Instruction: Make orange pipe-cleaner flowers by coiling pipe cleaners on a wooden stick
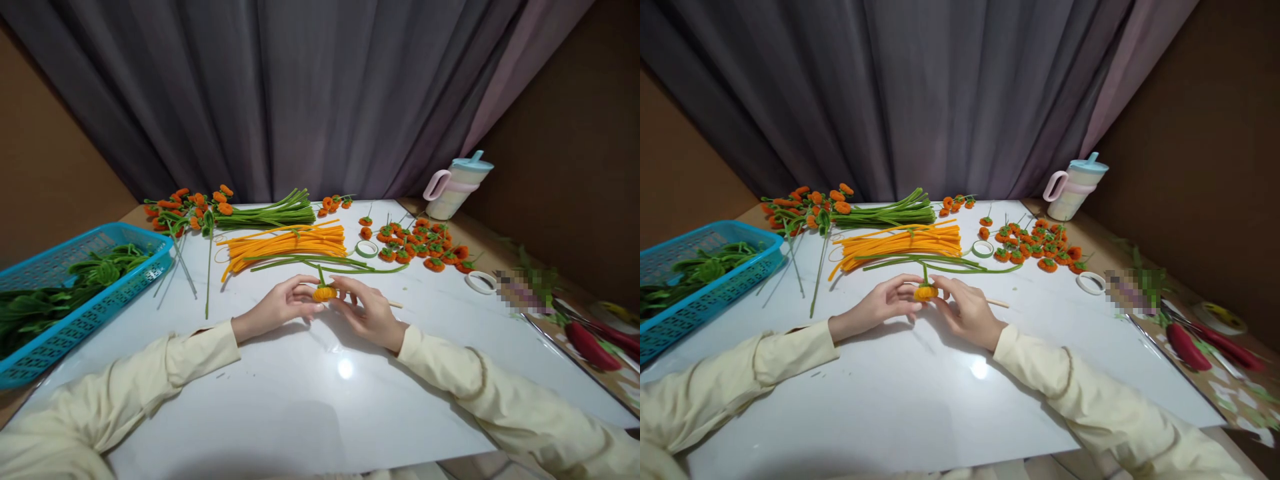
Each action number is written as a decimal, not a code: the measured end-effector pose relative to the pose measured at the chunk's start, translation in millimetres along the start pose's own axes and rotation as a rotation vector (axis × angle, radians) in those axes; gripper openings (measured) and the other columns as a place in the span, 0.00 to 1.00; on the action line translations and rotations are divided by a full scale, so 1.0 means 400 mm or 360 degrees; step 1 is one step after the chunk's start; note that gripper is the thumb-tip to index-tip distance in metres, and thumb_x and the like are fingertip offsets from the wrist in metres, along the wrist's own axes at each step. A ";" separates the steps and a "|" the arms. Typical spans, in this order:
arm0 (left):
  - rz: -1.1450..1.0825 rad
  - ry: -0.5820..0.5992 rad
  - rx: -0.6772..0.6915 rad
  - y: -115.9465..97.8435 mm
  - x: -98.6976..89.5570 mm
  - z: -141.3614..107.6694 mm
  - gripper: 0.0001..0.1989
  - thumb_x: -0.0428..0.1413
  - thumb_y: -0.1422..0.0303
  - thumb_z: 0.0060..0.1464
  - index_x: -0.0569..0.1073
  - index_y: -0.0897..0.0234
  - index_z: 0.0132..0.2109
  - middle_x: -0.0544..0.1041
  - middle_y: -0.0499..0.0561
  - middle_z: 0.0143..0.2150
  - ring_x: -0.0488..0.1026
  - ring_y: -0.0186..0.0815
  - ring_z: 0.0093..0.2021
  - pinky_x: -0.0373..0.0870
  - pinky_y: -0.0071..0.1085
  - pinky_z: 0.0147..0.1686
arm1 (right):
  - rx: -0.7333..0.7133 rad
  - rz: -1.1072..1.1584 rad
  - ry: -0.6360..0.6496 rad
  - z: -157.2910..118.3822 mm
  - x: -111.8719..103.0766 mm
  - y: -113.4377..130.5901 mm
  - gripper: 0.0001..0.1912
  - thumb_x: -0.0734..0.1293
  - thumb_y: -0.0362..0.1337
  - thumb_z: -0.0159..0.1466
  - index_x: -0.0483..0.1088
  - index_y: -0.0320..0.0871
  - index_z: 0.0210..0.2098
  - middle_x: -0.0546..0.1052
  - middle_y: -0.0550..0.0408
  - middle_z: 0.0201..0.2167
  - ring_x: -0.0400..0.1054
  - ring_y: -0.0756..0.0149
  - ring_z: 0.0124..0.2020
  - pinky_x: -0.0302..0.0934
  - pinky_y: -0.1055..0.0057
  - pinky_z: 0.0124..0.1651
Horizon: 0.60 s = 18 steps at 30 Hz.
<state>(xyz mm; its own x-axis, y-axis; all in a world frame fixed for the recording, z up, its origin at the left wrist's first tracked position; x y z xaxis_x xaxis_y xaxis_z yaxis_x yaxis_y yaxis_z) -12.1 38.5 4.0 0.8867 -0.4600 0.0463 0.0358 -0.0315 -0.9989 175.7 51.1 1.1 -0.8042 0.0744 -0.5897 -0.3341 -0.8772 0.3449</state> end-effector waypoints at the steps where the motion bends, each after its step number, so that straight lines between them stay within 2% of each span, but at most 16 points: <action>1: -0.0083 0.0069 -0.0045 -0.001 0.001 0.000 0.26 0.61 0.64 0.47 0.64 0.66 0.52 0.74 0.55 0.42 0.73 0.35 0.34 0.72 0.34 0.35 | -0.0048 -0.0074 -0.0032 0.001 -0.003 0.002 0.21 0.62 0.29 0.62 0.58 0.44 0.54 0.74 0.52 0.35 0.67 0.69 0.29 0.63 0.74 0.28; 4: -0.0104 0.0111 -0.0062 -0.006 0.002 0.001 0.20 0.60 0.64 0.50 0.67 0.69 0.48 0.74 0.56 0.43 0.73 0.33 0.32 0.71 0.33 0.36 | -0.0248 -0.0295 -0.0003 0.004 -0.006 0.014 0.20 0.61 0.28 0.63 0.59 0.44 0.54 0.75 0.51 0.33 0.67 0.67 0.30 0.63 0.72 0.30; 7: -0.0023 -0.0004 0.0016 -0.005 0.001 0.003 0.15 0.60 0.65 0.49 0.71 0.70 0.42 0.75 0.55 0.41 0.73 0.32 0.34 0.71 0.29 0.35 | -0.0380 -0.0319 0.0087 0.008 -0.005 0.026 0.23 0.60 0.26 0.62 0.56 0.42 0.56 0.75 0.47 0.41 0.68 0.64 0.36 0.65 0.68 0.35; 11: 0.0041 -0.0128 0.0108 0.000 -0.002 0.004 0.17 0.62 0.69 0.47 0.71 0.68 0.45 0.74 0.54 0.43 0.72 0.35 0.40 0.70 0.28 0.38 | -0.0187 -0.0054 0.0137 0.011 -0.009 0.025 0.25 0.60 0.27 0.60 0.54 0.43 0.57 0.73 0.46 0.43 0.67 0.62 0.39 0.66 0.65 0.37; 15: 0.0048 -0.0127 0.0128 0.002 -0.003 0.001 0.18 0.61 0.71 0.47 0.70 0.66 0.47 0.72 0.54 0.47 0.72 0.35 0.42 0.70 0.30 0.42 | -0.0007 0.0137 0.0132 0.007 -0.014 0.018 0.25 0.62 0.28 0.59 0.56 0.44 0.55 0.70 0.46 0.45 0.66 0.62 0.41 0.66 0.65 0.37; 18: 0.0078 -0.0098 0.0124 0.002 -0.002 0.000 0.19 0.62 0.71 0.46 0.70 0.66 0.47 0.72 0.54 0.47 0.71 0.36 0.45 0.69 0.31 0.45 | 0.0047 0.0191 0.0125 0.006 -0.014 0.016 0.24 0.63 0.30 0.59 0.57 0.45 0.54 0.70 0.46 0.45 0.66 0.63 0.40 0.66 0.68 0.33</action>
<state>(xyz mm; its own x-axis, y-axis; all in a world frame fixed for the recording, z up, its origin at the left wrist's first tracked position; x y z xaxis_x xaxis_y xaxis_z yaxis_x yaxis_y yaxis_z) -12.8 39.1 3.1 0.9149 -0.4037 -0.0007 0.0256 0.0597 -0.9979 176.9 46.1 8.4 -0.7987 -0.0683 -0.5979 -0.2532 -0.8631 0.4369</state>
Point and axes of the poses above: each hand's wrist, its own z-axis towards the middle knuckle, its own x-axis out of the palm, y = z × x, the point moved 2 cm from there along z, towards the middle knuckle
